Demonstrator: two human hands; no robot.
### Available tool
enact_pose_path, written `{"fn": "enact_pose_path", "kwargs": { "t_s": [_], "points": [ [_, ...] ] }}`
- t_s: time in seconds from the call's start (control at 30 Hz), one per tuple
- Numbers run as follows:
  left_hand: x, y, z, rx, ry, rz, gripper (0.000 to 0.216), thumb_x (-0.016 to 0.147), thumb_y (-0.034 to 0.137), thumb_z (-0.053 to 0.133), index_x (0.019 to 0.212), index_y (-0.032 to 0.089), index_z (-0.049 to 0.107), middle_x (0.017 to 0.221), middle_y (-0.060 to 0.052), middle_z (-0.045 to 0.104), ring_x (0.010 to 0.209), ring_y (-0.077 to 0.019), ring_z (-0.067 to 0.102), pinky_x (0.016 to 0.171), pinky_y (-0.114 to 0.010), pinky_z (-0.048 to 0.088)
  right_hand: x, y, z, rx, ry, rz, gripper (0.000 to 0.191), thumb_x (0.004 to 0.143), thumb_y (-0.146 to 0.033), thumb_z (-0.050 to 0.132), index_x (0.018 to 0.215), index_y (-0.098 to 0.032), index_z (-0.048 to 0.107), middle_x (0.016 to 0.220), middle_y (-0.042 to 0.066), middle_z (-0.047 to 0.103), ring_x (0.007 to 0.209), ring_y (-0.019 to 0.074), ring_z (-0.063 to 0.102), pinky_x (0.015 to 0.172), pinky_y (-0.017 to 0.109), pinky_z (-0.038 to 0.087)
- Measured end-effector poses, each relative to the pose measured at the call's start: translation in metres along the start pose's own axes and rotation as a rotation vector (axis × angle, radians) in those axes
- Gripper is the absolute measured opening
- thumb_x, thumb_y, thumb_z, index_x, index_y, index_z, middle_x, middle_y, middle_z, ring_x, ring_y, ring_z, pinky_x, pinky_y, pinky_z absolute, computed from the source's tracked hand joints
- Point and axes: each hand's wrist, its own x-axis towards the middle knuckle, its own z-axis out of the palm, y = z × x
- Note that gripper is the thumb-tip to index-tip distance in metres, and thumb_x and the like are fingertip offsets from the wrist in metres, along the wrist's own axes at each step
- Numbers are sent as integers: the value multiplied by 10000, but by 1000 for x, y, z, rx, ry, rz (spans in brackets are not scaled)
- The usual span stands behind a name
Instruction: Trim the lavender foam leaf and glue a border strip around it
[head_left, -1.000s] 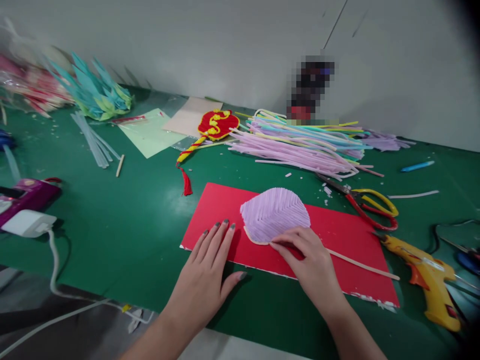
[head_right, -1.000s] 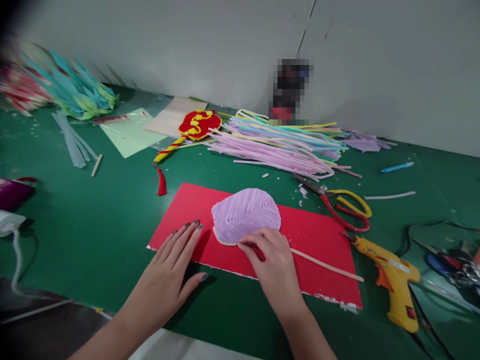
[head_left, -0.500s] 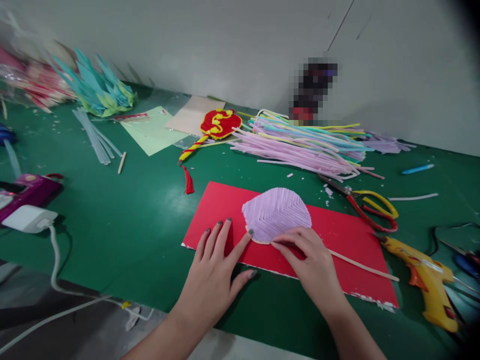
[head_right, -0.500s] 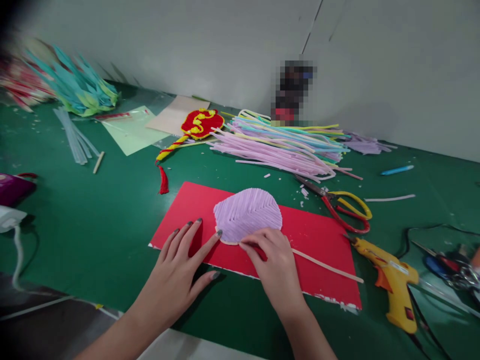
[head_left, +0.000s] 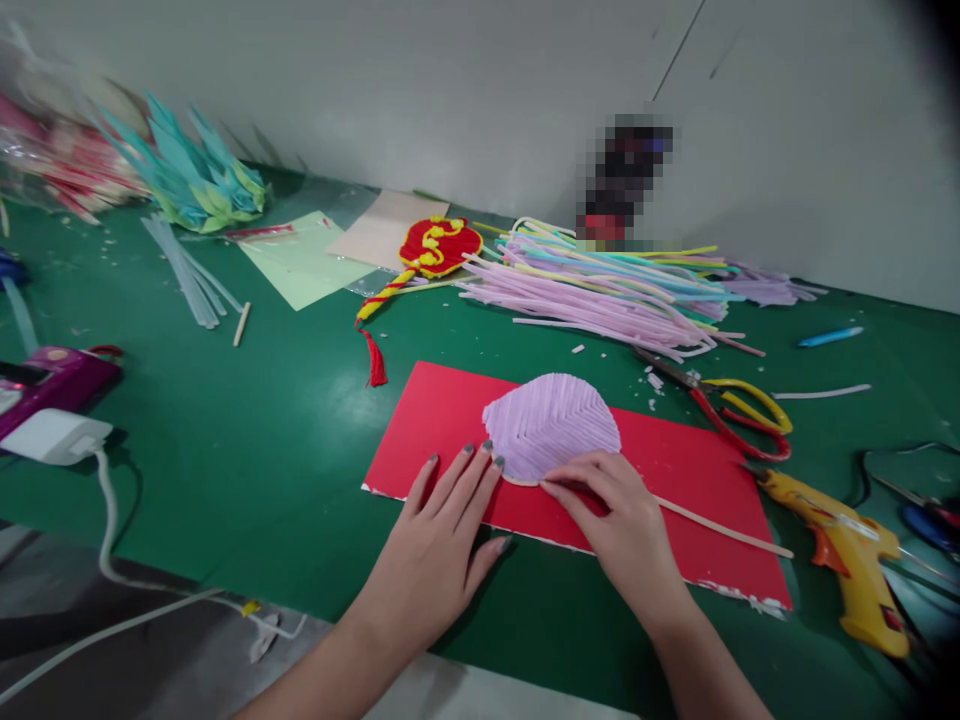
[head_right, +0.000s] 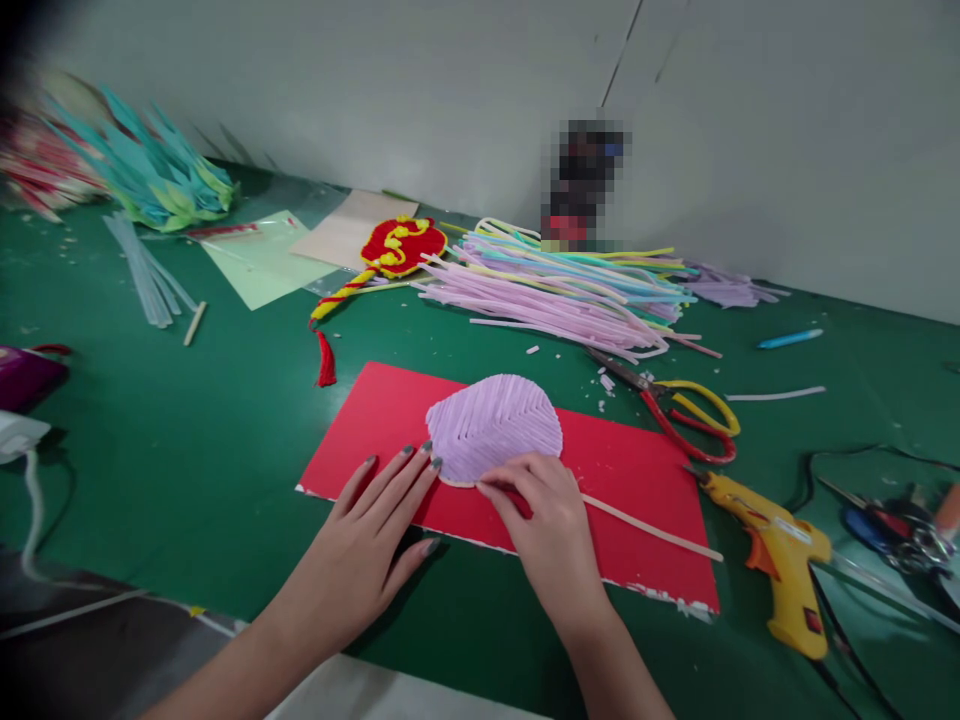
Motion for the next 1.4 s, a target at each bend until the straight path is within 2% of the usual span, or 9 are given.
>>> {"fn": "enact_pose_path", "kwargs": {
  "t_s": [0.3,0.53,0.73,0.93,1.1,1.27,1.4],
  "points": [
    [-3,0,2,21,61,-3,588,907,446,376,1418,172,272,1502,-75,225,1364,-267,219,1085,-458,255,0,2,1,-5,24,-38,53,838,-228,593,836,-227,646,843,23,621,838,180,569,764,338,445],
    [-1,-2,2,8,-14,45,587,924,446,326,1438,200,189,1497,-26,234,1369,-249,209,1091,-497,216,0,2,1,-13,25,-42,62,840,-237,590,833,-222,650,838,26,621,827,182,573,756,339,444],
    [-1,-1,3,-18,17,45,554,917,410,374,1428,253,229,1495,-28,251,1358,-273,235,1082,-516,224,0,3,1,-12,24,-42,58,838,-235,592,832,-221,648,836,26,620,828,183,572,752,339,445],
    [0,-1,2,-46,13,29,560,914,404,381,1424,215,247,1484,-44,284,1346,-267,265,1086,-505,236,0,2,1,-7,25,-43,52,836,-238,596,832,-225,646,831,21,619,825,179,570,752,334,442],
    [4,3,1,-16,74,8,493,918,346,393,1394,242,319,1490,-52,272,1359,-261,236,1086,-499,238,0,2,1,-2,16,-37,69,845,-232,579,836,-225,647,832,24,623,826,185,573,750,342,444],
    [17,16,1,-35,20,72,525,928,445,303,1412,243,270,1496,-30,253,1358,-230,248,1094,-492,233,0,4,1,-11,21,-50,79,855,-231,558,858,-221,637,850,28,630,841,191,580,769,354,449],
    [21,18,1,-22,1,35,575,922,492,262,1423,210,242,1495,-44,246,1357,-228,253,1092,-494,238,0,3,1,-6,31,-60,58,848,-224,577,852,-222,635,838,22,621,834,178,567,774,341,444]
  ]
}}
